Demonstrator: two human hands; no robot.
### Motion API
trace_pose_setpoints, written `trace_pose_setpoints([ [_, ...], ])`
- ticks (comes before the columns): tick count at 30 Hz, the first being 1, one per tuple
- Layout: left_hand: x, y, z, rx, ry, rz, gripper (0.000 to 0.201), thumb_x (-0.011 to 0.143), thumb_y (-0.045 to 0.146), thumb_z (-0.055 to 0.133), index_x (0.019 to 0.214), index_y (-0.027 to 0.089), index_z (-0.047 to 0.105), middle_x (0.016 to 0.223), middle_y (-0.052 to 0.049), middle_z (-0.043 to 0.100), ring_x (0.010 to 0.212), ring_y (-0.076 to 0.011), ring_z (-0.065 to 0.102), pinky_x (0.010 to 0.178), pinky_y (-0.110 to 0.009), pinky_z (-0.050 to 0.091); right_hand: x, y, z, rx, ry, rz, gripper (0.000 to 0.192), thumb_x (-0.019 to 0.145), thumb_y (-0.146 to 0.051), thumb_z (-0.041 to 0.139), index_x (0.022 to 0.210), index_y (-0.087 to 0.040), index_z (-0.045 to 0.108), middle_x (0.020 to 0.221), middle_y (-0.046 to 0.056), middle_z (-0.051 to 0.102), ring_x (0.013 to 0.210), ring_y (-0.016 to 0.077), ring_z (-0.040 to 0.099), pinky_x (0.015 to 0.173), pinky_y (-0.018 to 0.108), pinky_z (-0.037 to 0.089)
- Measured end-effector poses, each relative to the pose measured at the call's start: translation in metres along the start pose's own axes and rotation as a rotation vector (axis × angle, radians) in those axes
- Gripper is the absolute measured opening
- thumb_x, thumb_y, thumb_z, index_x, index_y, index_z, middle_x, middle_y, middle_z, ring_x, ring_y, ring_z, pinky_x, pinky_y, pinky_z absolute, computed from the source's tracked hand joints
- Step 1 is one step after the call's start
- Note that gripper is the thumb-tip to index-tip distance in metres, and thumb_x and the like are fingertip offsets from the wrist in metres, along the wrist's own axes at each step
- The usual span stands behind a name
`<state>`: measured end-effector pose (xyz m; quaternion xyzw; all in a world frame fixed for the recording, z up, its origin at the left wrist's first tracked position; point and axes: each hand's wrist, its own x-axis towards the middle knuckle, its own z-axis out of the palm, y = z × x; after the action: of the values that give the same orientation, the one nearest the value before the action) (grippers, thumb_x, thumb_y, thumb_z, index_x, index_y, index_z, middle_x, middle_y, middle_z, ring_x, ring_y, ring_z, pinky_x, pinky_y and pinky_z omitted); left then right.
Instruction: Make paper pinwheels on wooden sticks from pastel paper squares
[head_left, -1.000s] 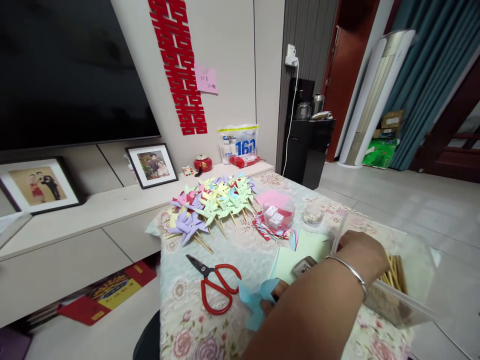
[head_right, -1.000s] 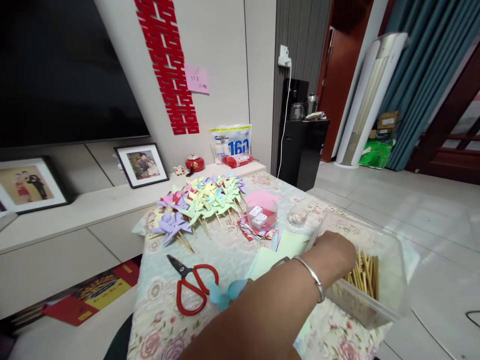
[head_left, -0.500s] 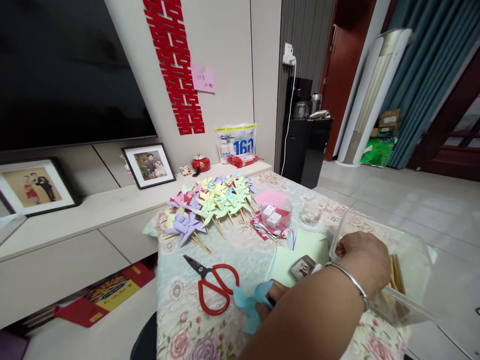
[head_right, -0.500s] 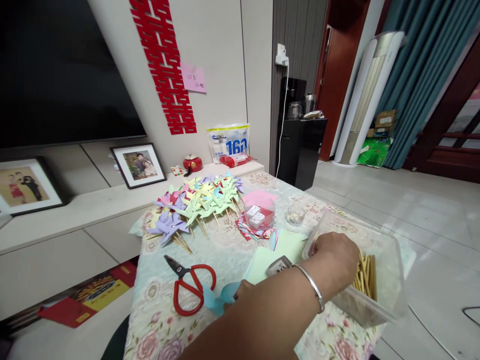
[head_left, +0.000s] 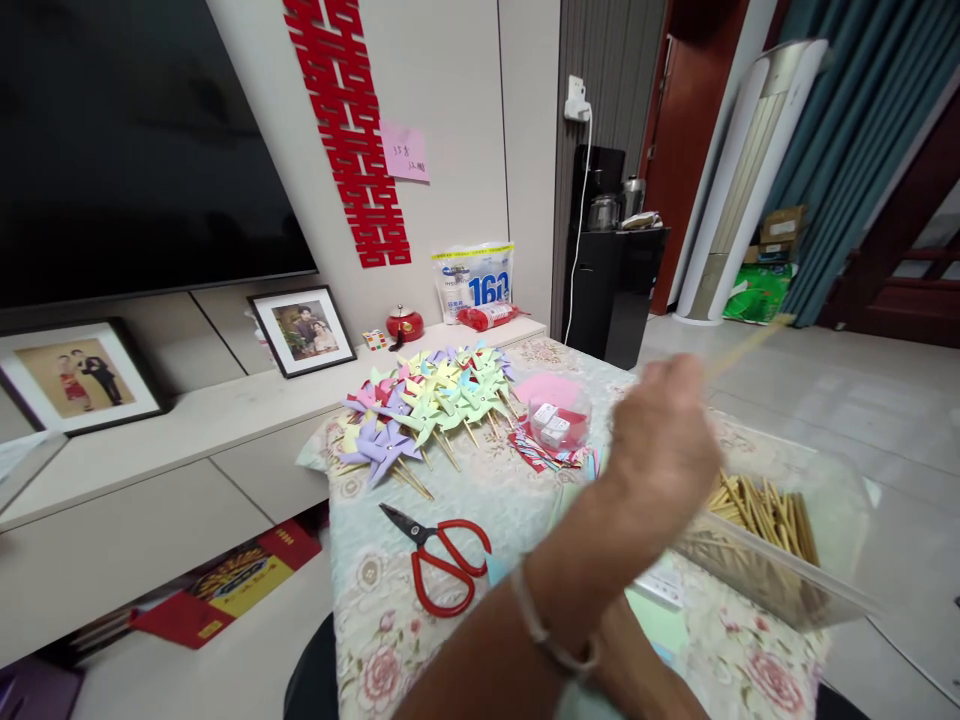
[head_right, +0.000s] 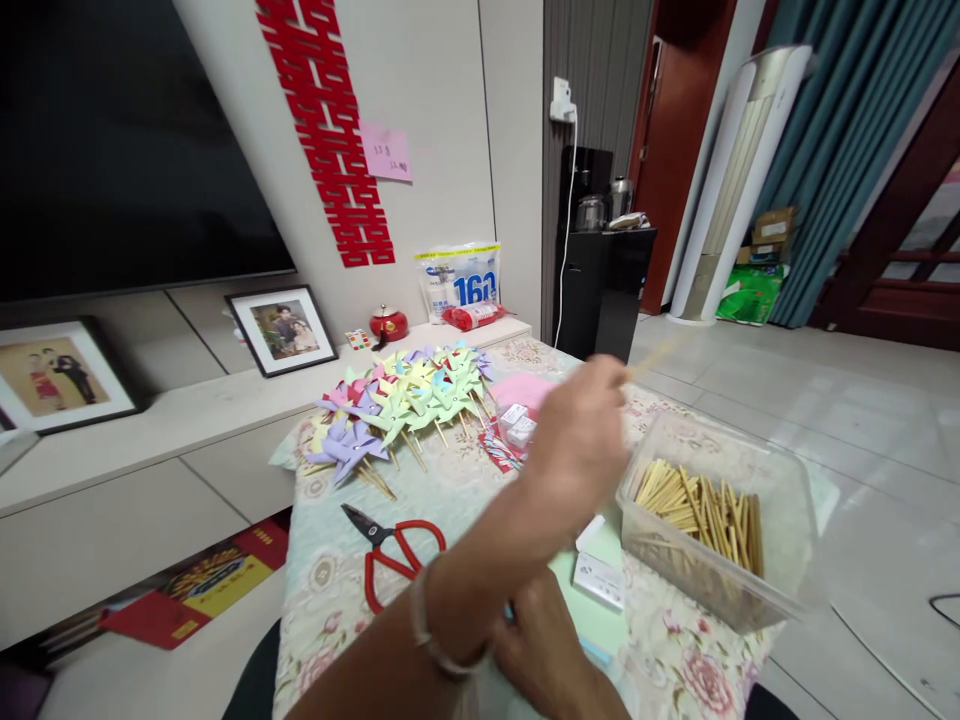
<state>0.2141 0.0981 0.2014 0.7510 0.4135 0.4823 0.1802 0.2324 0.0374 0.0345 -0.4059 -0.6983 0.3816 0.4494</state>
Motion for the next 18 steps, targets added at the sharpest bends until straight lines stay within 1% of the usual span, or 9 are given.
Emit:
trace_pose_setpoints([
  [1,-0.007,-0.012,-0.024,-0.108,0.045,-0.119,0.031,0.086,0.002,0.045,0.104,0.012,0.068,0.091,-0.013,0.072,0.078,-0.0203,0.063,0.065,-0.029,0.046,-0.001,0.002,0.001,-0.012,-0.009,0.006,0.021,0.095,-0.037,0.061,0.095,-0.017,0.068,0.093,0.004,0.07,0.081,0.0184,0.064,0.073,0.031,0.054],
  [3,-0.028,-0.044,-0.064,-0.324,0.134,-0.35,0.031,0.09,0.012,0.046,0.113,0.019,0.066,0.088,-0.006,0.071,0.063,-0.013,0.057,0.055,-0.024,0.041,-0.001,0.007,0.001,-0.027,-0.002,0.035,0.025,0.092,-0.038,0.061,0.079,-0.017,0.066,0.07,0.0,0.063,0.065,0.0159,0.056,0.06,0.027,0.046],
  [4,-0.042,-0.061,-0.077,-0.402,0.182,-0.431,0.031,0.09,0.017,0.051,0.116,0.021,0.065,0.086,-0.003,0.07,0.055,-0.0096,0.05,0.051,-0.022,0.038,0.0,0.009,0.0,-0.023,0.023,0.056,0.027,0.09,-0.039,0.061,0.075,-0.017,0.064,0.064,-0.001,0.059,0.061,0.0151,0.052,0.057,0.026,0.042],
  [6,-0.072,-0.091,-0.09,-0.6,0.283,-0.607,0.035,0.085,0.025,0.06,0.119,0.018,0.062,0.08,-0.001,0.067,0.047,-0.0059,0.04,0.044,-0.02,0.029,0.001,0.012,-0.002,0.036,0.114,0.11,0.029,0.086,-0.042,0.064,0.071,-0.018,0.062,0.061,-0.002,0.054,0.058,0.0141,0.047,0.055,0.025,0.037],
  [8,-0.099,-0.112,-0.088,-0.81,0.304,-0.766,0.046,0.078,0.031,0.069,0.12,0.015,0.06,0.076,0.001,0.064,0.043,-0.0045,0.038,0.04,-0.019,0.021,0.002,0.013,-0.007,0.169,0.191,0.161,0.03,0.083,-0.044,0.069,0.069,-0.018,0.061,0.061,-0.002,0.053,0.059,0.0141,0.047,0.056,0.025,0.038],
  [10,-0.118,-0.121,-0.077,-0.957,0.318,-0.845,0.054,0.071,0.032,0.075,0.12,0.014,0.059,0.078,0.0,0.065,0.044,-0.0042,0.043,0.041,-0.018,0.023,0.003,0.009,-0.011,0.379,0.216,0.203,0.028,0.079,-0.044,0.074,0.073,-0.018,0.065,0.067,-0.001,0.058,0.064,0.015,0.052,0.061,0.025,0.042],
  [12,-0.127,-0.12,-0.065,-1.045,0.311,-0.869,0.056,0.066,0.032,0.08,0.115,0.013,0.062,0.079,-0.001,0.064,0.047,-0.0057,0.05,0.043,-0.019,0.03,0.005,0.005,-0.016,0.62,0.22,0.242,0.027,0.074,-0.042,0.08,0.08,-0.018,0.069,0.072,0.001,0.064,0.069,0.0161,0.056,0.064,0.026,0.046],
  [14,-0.129,-0.116,-0.056,-1.09,0.301,-0.87,0.056,0.062,0.031,0.082,0.111,0.012,0.064,0.077,0.0,0.063,0.05,-0.0078,0.054,0.045,-0.021,0.035,0.008,0.001,-0.02,0.803,0.233,0.29,0.029,0.068,-0.04,0.085,0.081,-0.019,0.071,0.068,0.001,0.063,0.063,0.0145,0.055,0.059,0.025,0.046],
  [18,-0.132,-0.112,-0.05,-1.118,0.261,-0.871,0.058,0.061,0.031,0.084,0.113,0.013,0.066,0.074,0.003,0.059,0.047,-0.0054,0.049,0.043,-0.019,0.03,0.013,0.0,-0.027,0.966,0.271,0.313,0.027,0.061,-0.033,0.089,0.07,-0.018,0.069,0.058,-0.002,0.056,0.051,0.0099,0.047,0.052,0.023,0.042],
])
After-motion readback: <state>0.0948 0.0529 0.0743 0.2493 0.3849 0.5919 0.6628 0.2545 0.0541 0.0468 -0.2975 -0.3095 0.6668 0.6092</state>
